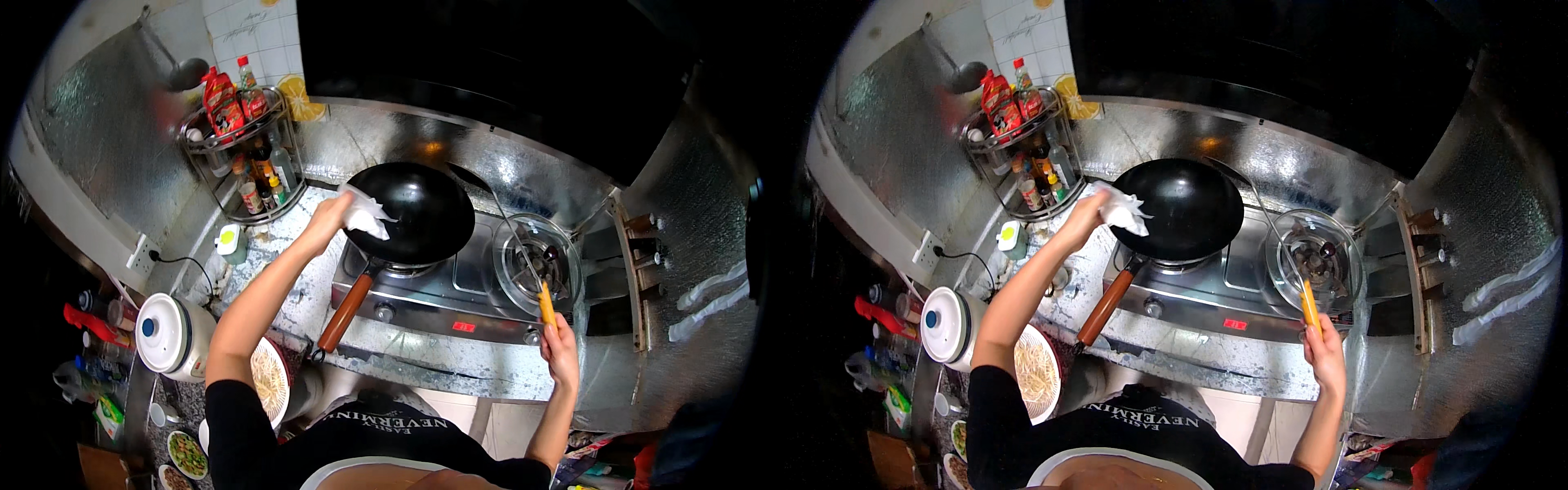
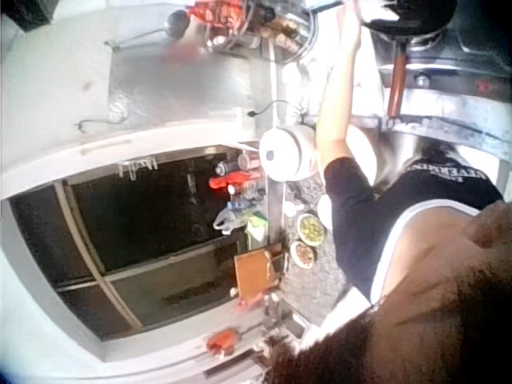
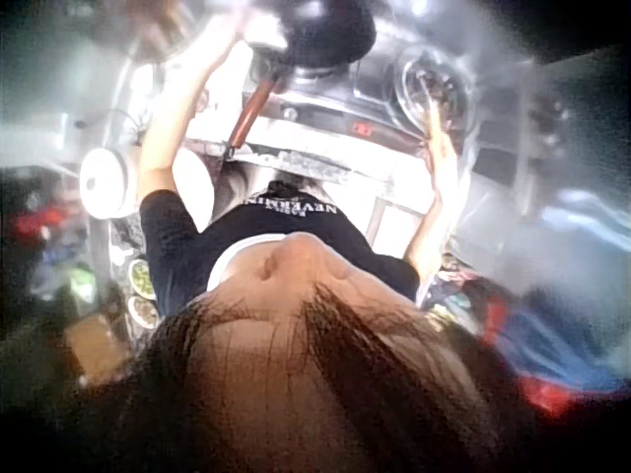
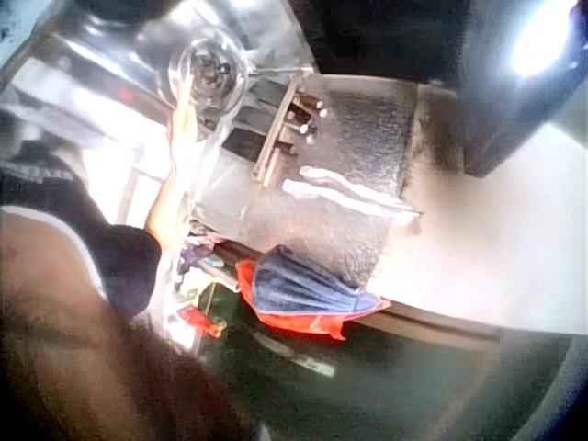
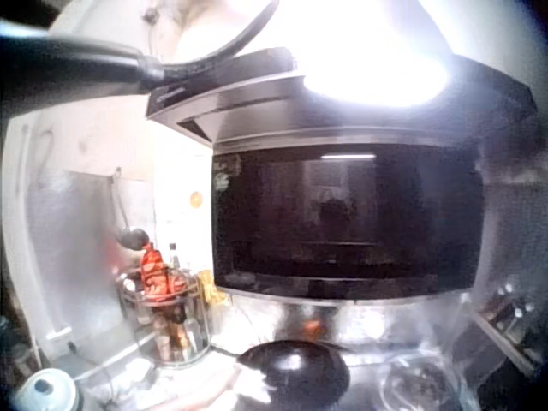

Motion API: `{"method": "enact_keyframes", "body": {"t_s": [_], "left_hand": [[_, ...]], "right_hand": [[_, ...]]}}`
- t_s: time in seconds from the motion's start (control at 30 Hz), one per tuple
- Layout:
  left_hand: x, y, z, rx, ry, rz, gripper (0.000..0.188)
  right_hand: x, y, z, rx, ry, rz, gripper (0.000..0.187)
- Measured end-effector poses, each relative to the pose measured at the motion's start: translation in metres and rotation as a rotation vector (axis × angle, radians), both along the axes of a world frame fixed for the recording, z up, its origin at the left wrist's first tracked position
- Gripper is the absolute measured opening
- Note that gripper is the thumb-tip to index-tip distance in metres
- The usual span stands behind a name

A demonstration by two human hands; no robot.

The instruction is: The person washes a wok in a sink, clears food scraps from the drain into a bucket, wipes the wok with a paper towel, and then adds a liquid mixture from a bowl and noodles from a colander into the wok on a gas stove.

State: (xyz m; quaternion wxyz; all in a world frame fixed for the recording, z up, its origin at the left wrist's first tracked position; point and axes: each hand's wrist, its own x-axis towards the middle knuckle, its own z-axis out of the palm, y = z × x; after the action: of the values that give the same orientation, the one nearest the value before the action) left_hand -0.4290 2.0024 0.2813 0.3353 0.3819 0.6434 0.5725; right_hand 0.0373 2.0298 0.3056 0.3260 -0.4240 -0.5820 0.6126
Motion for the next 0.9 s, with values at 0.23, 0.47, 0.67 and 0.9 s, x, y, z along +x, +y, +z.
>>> {"method": "enact_keyframes", "body": {"t_s": [0.23, 0.47, 0.67, 0.9], "left_hand": [[-0.012, 0.13, -0.048, -0.259, 1.046, 0.018, 0.017], [-0.007, 0.192, -0.09, -0.651, 1.201, 0.105, 0.018], [0.058, 0.202, -0.133, -0.486, 0.509, -0.354, 0.016], [0.037, 0.178, -0.075, -0.962, 1.354, -0.571, 0.028]], "right_hand": [[0.051, -0.019, -0.004, 0.025, 0.065, -0.104, 0.024], [0.072, -0.027, -0.012, -0.024, 0.07, -0.181, 0.028], [0.073, -0.023, -0.009, 0.013, 0.078, -0.193, 0.033], [0.076, -0.021, -0.006, 0.043, 0.09, -0.196, 0.034]]}}
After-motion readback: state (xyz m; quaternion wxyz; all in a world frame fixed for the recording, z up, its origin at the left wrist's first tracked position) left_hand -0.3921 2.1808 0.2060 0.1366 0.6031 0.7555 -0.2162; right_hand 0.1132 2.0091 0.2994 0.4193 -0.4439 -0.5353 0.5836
